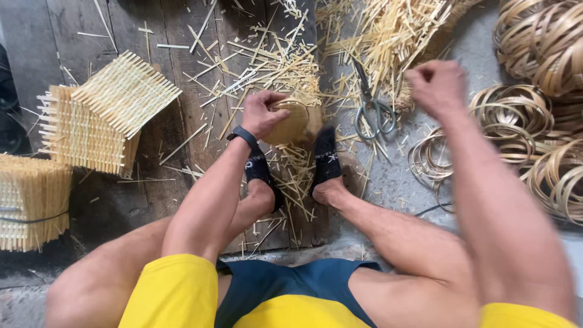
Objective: The person sits on the floor of a bamboo craft workshop and assembles woven bamboo baskets. They hold a woven bamboo panel over a round wooden form, trim the panel edges with scissors, fit a bent bamboo rim ring around the panel, press the panel and rim together, and place the finished basket onto a pile of completed baskets.
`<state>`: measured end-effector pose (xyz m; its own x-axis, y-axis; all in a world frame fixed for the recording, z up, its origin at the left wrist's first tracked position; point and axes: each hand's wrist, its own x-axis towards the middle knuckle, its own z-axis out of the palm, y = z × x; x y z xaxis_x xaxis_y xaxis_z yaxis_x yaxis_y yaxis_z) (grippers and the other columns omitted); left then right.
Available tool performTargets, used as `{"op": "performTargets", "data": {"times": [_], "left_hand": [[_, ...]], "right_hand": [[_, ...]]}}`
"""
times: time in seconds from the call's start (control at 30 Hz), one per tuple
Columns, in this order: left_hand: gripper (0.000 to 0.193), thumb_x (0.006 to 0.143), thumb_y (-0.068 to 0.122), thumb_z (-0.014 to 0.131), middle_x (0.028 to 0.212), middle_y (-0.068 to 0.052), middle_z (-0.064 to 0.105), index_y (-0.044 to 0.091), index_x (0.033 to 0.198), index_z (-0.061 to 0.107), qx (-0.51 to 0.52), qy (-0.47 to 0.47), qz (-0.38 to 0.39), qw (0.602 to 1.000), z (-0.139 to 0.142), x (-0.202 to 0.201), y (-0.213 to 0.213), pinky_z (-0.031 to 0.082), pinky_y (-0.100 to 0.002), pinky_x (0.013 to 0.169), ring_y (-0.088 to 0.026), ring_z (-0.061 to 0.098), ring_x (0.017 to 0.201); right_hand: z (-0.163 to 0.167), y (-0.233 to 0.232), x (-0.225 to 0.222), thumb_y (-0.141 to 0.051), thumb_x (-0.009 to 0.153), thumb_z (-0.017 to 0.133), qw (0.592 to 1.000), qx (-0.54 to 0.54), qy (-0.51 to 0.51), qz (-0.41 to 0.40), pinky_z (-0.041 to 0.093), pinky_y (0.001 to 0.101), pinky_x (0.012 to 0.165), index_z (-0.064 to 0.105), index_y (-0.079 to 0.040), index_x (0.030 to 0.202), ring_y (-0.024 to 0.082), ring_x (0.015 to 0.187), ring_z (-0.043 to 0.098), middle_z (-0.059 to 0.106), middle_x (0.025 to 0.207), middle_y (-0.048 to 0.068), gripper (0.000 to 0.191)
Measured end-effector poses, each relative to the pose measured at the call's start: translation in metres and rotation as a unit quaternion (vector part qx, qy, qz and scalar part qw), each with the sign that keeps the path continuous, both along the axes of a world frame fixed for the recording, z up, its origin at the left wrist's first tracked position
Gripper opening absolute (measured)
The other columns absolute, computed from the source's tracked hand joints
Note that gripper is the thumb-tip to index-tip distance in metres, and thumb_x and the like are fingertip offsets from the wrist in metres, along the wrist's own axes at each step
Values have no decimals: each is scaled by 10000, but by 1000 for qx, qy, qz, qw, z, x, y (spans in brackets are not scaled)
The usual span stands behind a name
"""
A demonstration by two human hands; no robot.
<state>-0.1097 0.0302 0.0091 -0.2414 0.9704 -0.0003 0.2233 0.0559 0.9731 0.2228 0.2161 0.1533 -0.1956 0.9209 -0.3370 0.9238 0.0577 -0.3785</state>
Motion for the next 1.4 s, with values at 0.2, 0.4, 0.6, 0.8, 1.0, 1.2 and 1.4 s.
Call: {"op": "performTargets", "data": {"times": [0.2,0.4,0.6,0.8,1.0,1.2,1.4], "left_hand": [[268,855,28,736,966,-95,631,84,1099,641,93,351,-68,929,14,55,-53,473,-405,807,-250,602,870],[332,768,130,731,1108,-32,645,159,1086,637,38,445,-223,867,-3,56,-131,443,-423,1005,-243,595,1135],[861,643,325,828,1265,-205,525,95,1387,460,18,419,65,905,3,74,-106,397,-509,961,-386,485,1168],[914,737,135,826,1217,-136,541,165,1549,408,-45,390,20,919,4,77,-66,434,-502,991,-325,525,1090],[843,759,98,814,1162,-117,559,163,1517,451,-2,352,45,935,-8,78,-43,447,-482,963,-329,525,1047],[835,718,43,833,1258,-136,566,167,1474,499,-3,330,24,944,-15,81,-34,467,-465,1018,-355,543,1168],[803,647,-5,864,1312,-145,559,115,1368,533,-28,198,109,974,-14,121,-29,471,-429,1077,-369,533,1256]], "right_hand": [[-17,-2,44,-437,971,665,956,-35,-195,216,573,450,897,792,-123,1130,304,931,736,780,1064,123,374],[-154,-54,50,-367,892,737,991,-68,-49,105,541,456,976,741,-82,1142,346,1064,692,727,1140,192,379],[-199,-62,34,-252,741,862,996,50,-27,71,493,491,934,580,24,1246,434,1086,617,632,1186,285,641],[-205,-44,26,-158,741,817,985,-163,-22,-45,553,415,931,574,6,1225,317,976,694,708,1068,212,566],[-196,-88,52,-284,622,875,955,-247,164,-30,572,371,762,619,-12,1073,234,824,676,696,952,138,586],[-164,-134,43,-535,814,773,982,-166,37,84,524,418,841,639,4,1023,296,900,650,669,950,185,594],[-165,-135,23,-487,835,756,983,-80,46,161,500,491,835,614,13,1046,421,977,628,646,1027,240,561]]}}
